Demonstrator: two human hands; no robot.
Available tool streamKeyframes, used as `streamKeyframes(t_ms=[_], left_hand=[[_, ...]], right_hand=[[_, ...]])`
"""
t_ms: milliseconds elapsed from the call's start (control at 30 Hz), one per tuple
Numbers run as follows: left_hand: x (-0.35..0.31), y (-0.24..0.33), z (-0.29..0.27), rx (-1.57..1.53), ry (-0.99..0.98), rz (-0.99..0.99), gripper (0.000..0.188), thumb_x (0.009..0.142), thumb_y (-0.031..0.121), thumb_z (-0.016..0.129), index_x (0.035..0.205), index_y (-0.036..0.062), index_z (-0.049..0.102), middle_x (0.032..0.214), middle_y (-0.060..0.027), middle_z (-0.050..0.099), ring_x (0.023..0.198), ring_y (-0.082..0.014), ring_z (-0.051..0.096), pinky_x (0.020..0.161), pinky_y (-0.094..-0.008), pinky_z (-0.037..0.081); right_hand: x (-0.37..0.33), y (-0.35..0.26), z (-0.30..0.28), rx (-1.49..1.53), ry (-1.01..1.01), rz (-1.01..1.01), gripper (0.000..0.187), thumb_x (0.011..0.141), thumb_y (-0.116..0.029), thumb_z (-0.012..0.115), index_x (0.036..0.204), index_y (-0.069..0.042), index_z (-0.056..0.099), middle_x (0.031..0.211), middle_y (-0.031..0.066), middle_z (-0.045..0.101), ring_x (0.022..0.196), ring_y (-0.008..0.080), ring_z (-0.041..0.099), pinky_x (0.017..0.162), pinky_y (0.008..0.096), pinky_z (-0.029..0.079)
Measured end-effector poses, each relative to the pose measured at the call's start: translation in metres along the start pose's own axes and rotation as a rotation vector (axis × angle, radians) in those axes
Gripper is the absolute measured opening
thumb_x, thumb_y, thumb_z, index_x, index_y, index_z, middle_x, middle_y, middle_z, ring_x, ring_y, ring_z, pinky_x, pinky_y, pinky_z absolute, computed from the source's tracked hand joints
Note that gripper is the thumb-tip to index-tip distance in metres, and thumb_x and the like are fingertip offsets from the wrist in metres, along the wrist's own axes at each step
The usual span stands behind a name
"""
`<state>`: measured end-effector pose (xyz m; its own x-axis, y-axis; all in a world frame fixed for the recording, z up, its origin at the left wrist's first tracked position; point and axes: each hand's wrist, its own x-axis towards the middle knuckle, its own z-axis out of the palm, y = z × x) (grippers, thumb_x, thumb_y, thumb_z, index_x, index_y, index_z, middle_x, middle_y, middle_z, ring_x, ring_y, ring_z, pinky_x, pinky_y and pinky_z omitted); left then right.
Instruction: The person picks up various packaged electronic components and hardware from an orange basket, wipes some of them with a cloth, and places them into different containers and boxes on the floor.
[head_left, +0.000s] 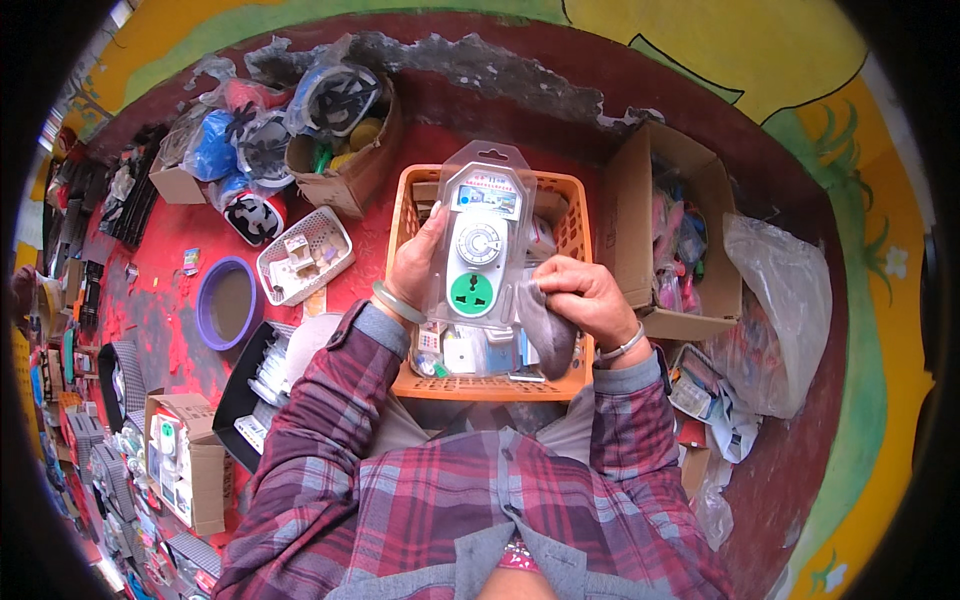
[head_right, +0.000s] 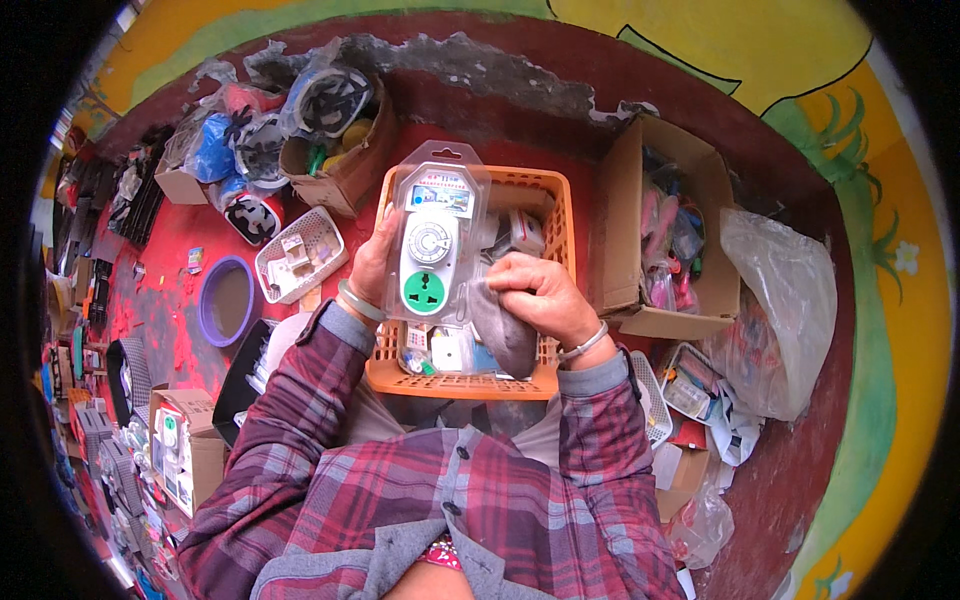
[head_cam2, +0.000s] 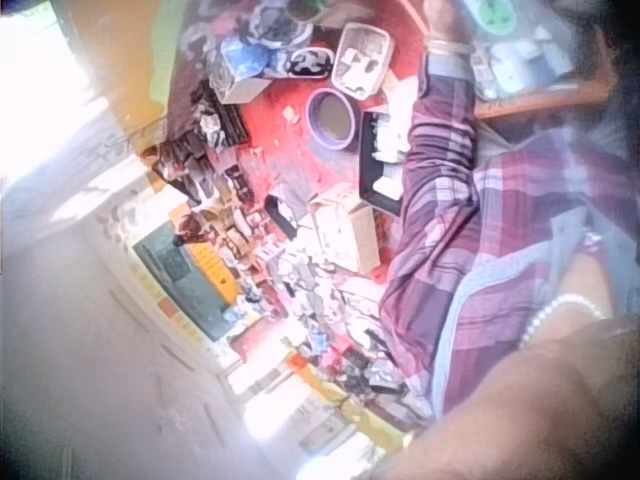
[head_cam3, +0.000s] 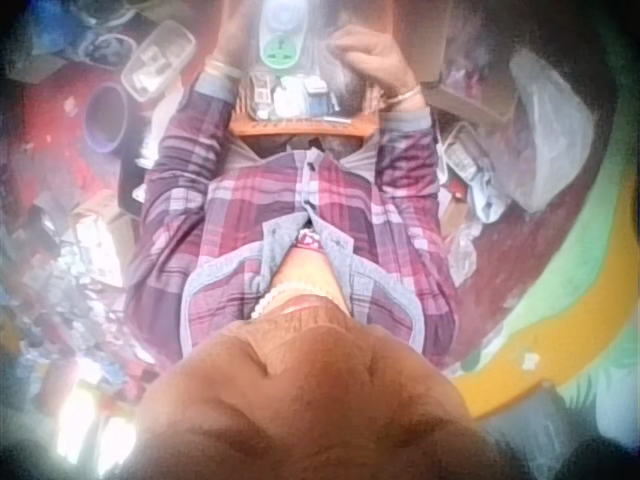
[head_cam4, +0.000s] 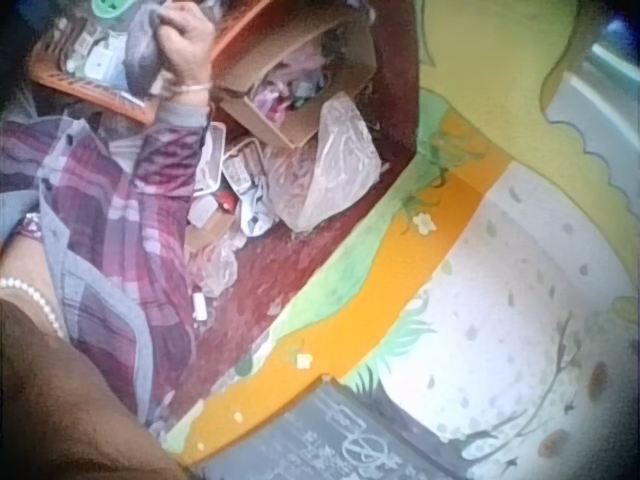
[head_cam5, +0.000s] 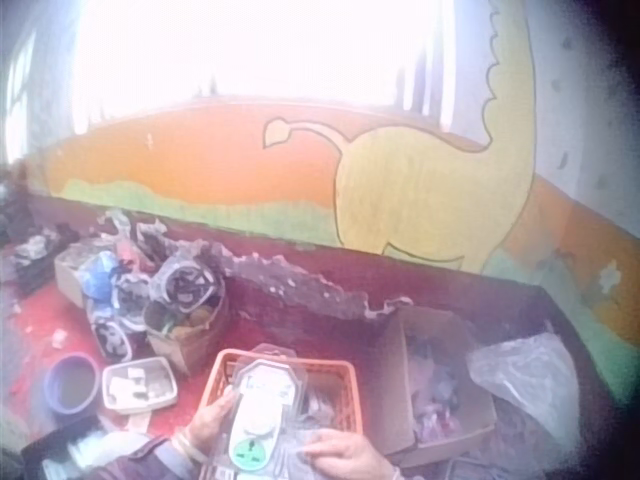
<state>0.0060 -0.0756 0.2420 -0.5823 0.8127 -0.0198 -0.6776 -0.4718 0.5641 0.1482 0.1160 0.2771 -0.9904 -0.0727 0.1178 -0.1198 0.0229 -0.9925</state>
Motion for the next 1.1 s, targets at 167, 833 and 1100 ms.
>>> streamKeyframes(t_ms=[167, 833, 1100], left_hand=[[0.001, -0.004, 0.005, 0.049, 0.032, -0.006, 0.050, 0.096, 0.036, 0.034, 0.131, 0.0001, 0.037, 0.124, -0.0149, 0.051, 0.111, -0.0255, 0.053, 0.098, -0.0380, 0.039], [-0.014, -0.029, 0.018, 0.375, -0.175, -0.354, 0.049, 0.097, 0.034, 0.038, 0.133, 0.0004, 0.037, 0.126, -0.0079, 0.048, 0.113, -0.0153, 0.047, 0.098, -0.0296, 0.036], [0.007, -0.015, -0.002, 0.040, 0.038, -0.070, 0.042, 0.097, 0.031, 0.038, 0.124, -0.0001, 0.045, 0.117, -0.0098, 0.055, 0.104, -0.0193, 0.055, 0.092, -0.0322, 0.043]], right_hand=[[0.004, -0.016, 0.010, -0.116, 0.267, -0.065, 0.020, 0.074, 0.005, 0.057, 0.093, 0.002, 0.065, 0.089, 0.0059, 0.058, 0.085, 0.0140, 0.055, 0.075, 0.0246, 0.044], [0.010, -0.002, 0.001, -0.779, 0.790, -0.349, 0.017, 0.070, 0.004, 0.061, 0.085, -0.003, 0.059, 0.086, 0.0114, 0.056, 0.081, 0.0270, 0.057, 0.074, 0.0331, 0.046], [0.019, 0.023, 0.033, -0.714, 0.574, -0.314, 0.014, 0.074, 0.003, 0.056, 0.087, -0.002, 0.056, 0.085, 0.0140, 0.055, 0.080, 0.0315, 0.056, 0.071, 0.0367, 0.046]])
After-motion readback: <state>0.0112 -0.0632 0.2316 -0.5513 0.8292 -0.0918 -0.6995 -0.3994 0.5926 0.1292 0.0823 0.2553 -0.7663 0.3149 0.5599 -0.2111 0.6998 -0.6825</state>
